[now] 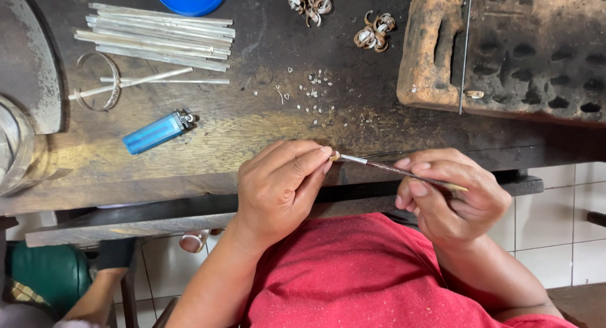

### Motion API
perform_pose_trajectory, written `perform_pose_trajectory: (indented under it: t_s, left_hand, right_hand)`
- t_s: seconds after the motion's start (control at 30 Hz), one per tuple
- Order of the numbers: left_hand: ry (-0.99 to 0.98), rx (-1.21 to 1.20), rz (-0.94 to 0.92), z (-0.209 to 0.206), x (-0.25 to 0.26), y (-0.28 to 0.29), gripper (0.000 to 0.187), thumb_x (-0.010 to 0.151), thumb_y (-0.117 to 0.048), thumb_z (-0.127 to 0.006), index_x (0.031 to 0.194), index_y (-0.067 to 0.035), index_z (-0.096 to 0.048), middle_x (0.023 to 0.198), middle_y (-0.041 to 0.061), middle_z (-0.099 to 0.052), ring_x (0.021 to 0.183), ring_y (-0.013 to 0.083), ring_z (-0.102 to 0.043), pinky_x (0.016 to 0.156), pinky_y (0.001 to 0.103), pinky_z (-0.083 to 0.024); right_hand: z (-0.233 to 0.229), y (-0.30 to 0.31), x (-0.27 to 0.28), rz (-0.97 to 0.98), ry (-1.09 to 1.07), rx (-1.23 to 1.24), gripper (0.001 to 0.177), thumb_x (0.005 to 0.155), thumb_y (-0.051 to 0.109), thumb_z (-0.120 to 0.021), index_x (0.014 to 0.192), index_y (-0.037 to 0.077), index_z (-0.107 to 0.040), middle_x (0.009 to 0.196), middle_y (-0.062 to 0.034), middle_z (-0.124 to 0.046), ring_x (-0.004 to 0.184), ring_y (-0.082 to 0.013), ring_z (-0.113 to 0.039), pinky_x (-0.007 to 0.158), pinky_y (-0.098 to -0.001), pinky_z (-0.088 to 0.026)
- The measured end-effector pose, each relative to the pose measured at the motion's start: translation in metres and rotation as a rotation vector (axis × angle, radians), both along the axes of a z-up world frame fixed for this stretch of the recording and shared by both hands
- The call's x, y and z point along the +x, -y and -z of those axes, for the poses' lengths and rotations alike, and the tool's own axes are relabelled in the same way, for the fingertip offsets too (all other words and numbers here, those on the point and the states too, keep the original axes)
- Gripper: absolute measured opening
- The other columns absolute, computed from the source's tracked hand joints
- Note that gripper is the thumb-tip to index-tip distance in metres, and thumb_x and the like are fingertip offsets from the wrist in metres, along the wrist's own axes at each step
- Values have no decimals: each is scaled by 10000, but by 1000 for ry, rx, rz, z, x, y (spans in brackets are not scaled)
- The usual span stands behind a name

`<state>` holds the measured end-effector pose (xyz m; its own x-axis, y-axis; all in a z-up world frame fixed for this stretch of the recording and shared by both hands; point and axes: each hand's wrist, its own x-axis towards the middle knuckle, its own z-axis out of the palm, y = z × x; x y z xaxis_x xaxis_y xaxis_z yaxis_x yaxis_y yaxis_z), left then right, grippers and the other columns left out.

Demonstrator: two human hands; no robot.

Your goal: Solder and assemble small jewelry components using a torch and tweezers

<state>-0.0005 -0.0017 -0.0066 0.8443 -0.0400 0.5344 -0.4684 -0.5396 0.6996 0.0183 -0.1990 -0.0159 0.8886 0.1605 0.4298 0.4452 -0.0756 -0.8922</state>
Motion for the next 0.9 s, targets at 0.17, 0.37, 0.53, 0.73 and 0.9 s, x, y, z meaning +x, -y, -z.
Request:
perform_pose_trajectory:
  t_s: [0.17,0.37,0.53,0.73,0.9]
  left_hand:
    - [33,-14,4,-5,3,-1,50,814,6,-594,860,-1,-575,816,122,-623,667,231,-610,610,305,-487]
    - [-15,-40,6,-4,-1,-3,85,820,-13,-583,903,-26,-575,844,116,-619,670,229,-605,620,293,-472]
    - [-37,-38,33,-3,-2,-4,75,828,-30,-555,883,3,-594,829,126,-616,700,236,-613,656,312,-484]
    - [-40,-61,18,-4,-2,-6,63,816,-21,-572,866,9,-594,833,125,-619,706,222,-624,661,304,-492]
    - [-48,-88,24,-4,1,-7,56,814,-6,-579,870,-7,-582,832,120,-613,665,228,-605,630,297,-477]
  right_hand:
    - [-52,-11,18,-43,189,-237,76,766,-32,-527,825,-62,-491,794,-300,-562,449,-188,-568,410,-208,-503]
    - [-94,-45,64,-245,670,-761,43,827,-114,-570,826,-94,-608,795,-166,-603,670,-205,-593,510,-227,-420]
    - [-75,-64,103,-24,1047,-1512,96,821,78,-523,807,168,-493,739,19,-405,398,-102,-456,303,-248,-328]
    - [-86,-61,103,15,955,-1624,166,846,72,-553,785,190,-453,724,31,-383,432,-116,-461,311,-250,-312]
    - [-106,-24,58,-411,513,-1299,124,819,-32,-469,895,26,-547,837,-71,-486,652,-163,-468,450,-266,-386]
